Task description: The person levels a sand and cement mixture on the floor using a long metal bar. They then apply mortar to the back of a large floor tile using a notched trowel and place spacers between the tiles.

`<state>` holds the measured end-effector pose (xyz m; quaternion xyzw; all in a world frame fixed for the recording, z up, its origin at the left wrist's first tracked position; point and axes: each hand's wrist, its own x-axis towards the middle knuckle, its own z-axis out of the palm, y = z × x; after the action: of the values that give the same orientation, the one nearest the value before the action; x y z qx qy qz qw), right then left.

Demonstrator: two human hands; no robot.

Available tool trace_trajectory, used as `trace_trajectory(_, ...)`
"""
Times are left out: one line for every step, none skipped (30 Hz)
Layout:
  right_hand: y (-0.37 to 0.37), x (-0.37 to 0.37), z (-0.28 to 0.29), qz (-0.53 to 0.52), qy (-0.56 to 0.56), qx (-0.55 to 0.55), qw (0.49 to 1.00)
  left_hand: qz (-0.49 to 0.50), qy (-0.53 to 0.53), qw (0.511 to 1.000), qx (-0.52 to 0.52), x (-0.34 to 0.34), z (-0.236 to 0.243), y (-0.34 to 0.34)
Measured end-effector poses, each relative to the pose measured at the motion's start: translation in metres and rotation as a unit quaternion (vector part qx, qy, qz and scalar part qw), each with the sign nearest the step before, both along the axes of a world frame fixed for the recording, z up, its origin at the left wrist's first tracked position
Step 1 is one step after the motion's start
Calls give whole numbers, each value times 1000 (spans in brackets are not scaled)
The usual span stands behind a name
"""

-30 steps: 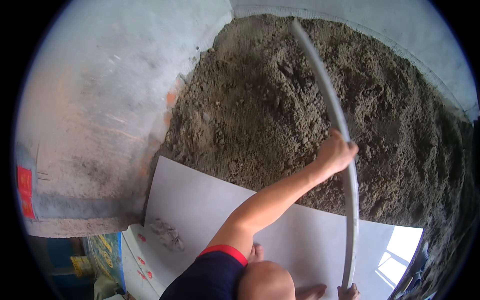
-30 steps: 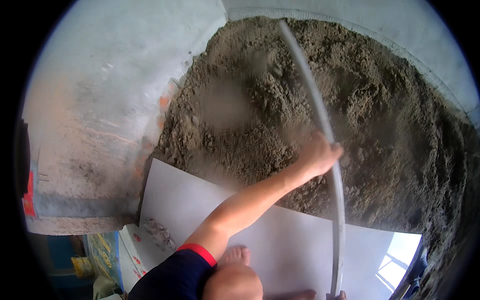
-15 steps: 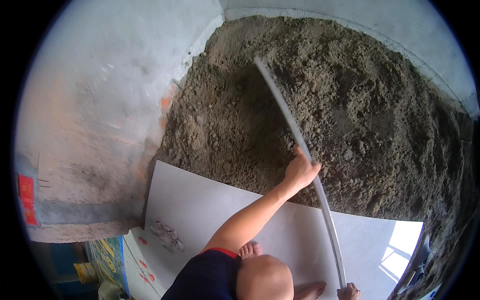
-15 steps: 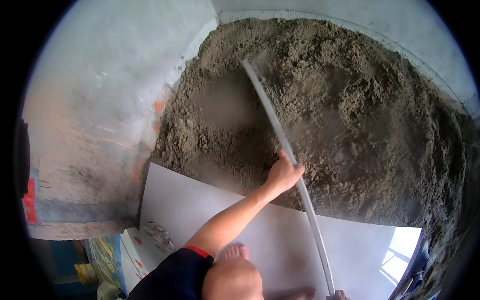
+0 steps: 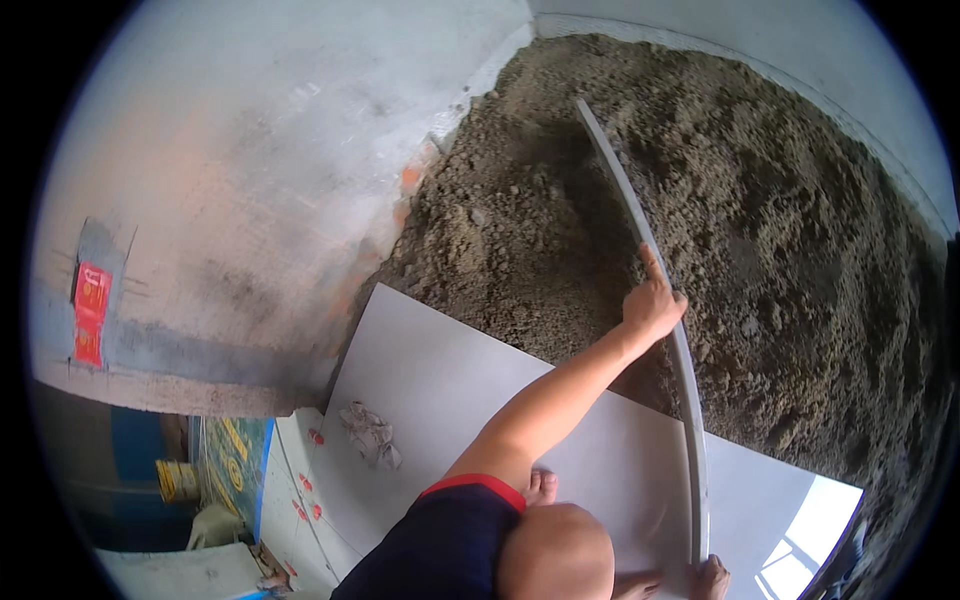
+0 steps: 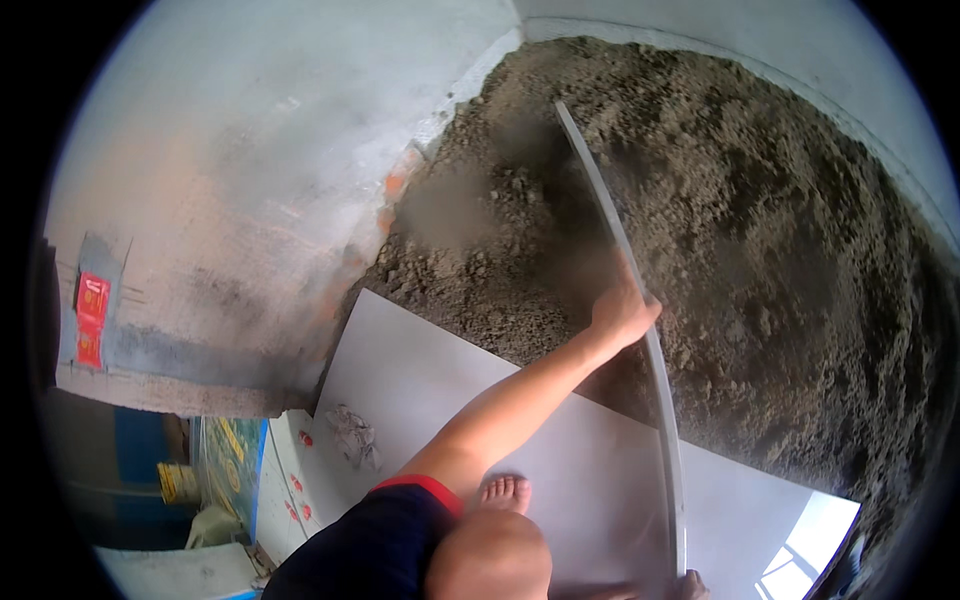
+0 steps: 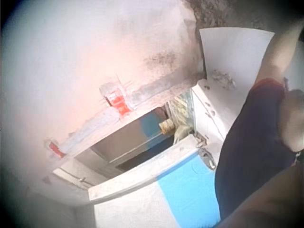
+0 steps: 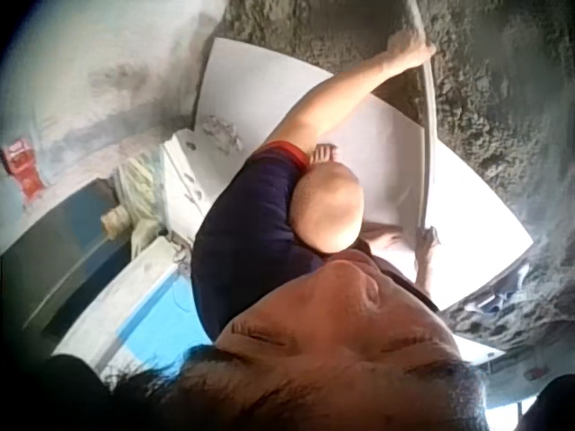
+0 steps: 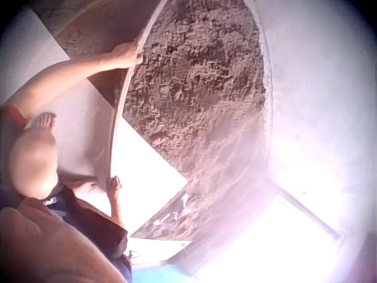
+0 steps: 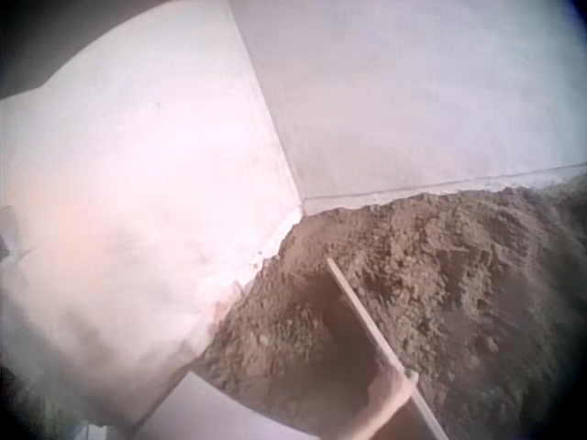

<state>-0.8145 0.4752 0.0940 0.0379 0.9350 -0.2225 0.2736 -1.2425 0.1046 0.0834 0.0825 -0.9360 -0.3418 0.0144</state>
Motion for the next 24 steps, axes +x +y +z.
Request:
trace_trajectory(-2, -10, -3, 23, 3, 3, 1000, -21, 19, 999, -20, -2, -6, -16)
trace_trajectory(-5, -18, -4, 44, 2, 4, 999, -39, 28, 998, -37, 0, -11, -34)
trace_trajectory(-8, -25, -4, 64, 1, 4, 998, -59, 34, 996, -56, 2, -14, -50)
trace_trajectory(-11, -29, -3, 83, -4, 4, 997, -37, 19, 997, -60, 15, -16, -65)
trace_trajectory(-11, -36, -1, 94, 34, -4, 995, -39, -12, 998, -50, 30, -15, -82)
trace_trajectory(-11, -41, 2, 89, 46, -1, 995, -41, -39, 998, -40, 42, -13, -98)
trace_trajectory(-11, -49, 4, 109, 80, -8, 991, -29, -74, 997, -26, 51, -9, -110)
trace_trajectory(-10, -56, 6, 130, 112, -13, 985, -15, -109, 994, -11, 61, -5, -121)
trace_trajectory(-11, -62, 8, 138, 116, -26, 983, 1, -146, 989, 6, 71, -1, -132)
trace_trajectory(-11, -68, 8, 147, 119, -39, 981, 15, -145, 989, 5, 80, 4, -144)
trace_trajectory(-14, -72, 9, 159, 104, -45, 981, 21, -126, 992, -2, 86, 8, -153)
trace_trajectory(-17, -75, 9, 168, 86, -42, 981, 31, -114, 993, -11, 91, 11, -160)
trace_trajectory(-20, -78, 10, 181, 68, -40, 980, 30, -102, 994, -20, 93, 13, -166)
trace_trajectory(-23, -80, 10, 193, 50, -37, 979, 33, -98, 994, -29, 97, 14, -171)
trace_trajectory(-24, -82, 12, 202, 53, -39, 977, 36, -99, 994, -38, 100, 15, -175)
trace_trajectory(-25, -83, 13, 208, 56, -41, 976, 40, -107, 993, -30, 104, 14, -178)
trace_trajectory(-25, -86, 14, 214, 59, -43, 974, 45, -120, 992, -23, 109, 14, -180)
trace_trajectory(-24, -88, 16, 220, 68, -51, 972, 50, -124, 991, -17, 115, 14, -183)
trace_trajectory(-22, -90, 17, 225, 76, -61, 969, 63, -134, 989, -16, 121, 13, -185)
trace_trajectory(-20, -93, 19, 230, 84, -72, 967, 75, -135, 988, -17, 128, 13, -187)
trace_trajectory(-17, -95, 19, 224, 72, -76, 969, 86, -136, 987, -18, 134, 12, -189)
trace_trajectory(-15, -96, 19, 221, 67, -75, 970, 86, -131, 987, -23, 139, 12, -191)
trace_trajectory(-14, -97, 19, 217, 61, -74, 972, 85, -125, 988, -27, 144, 11, -192)
trace_trajectory(-13, -97, 19, 213, 56, -72, 973, 90, -131, 987, -34, 148, 11, -193)
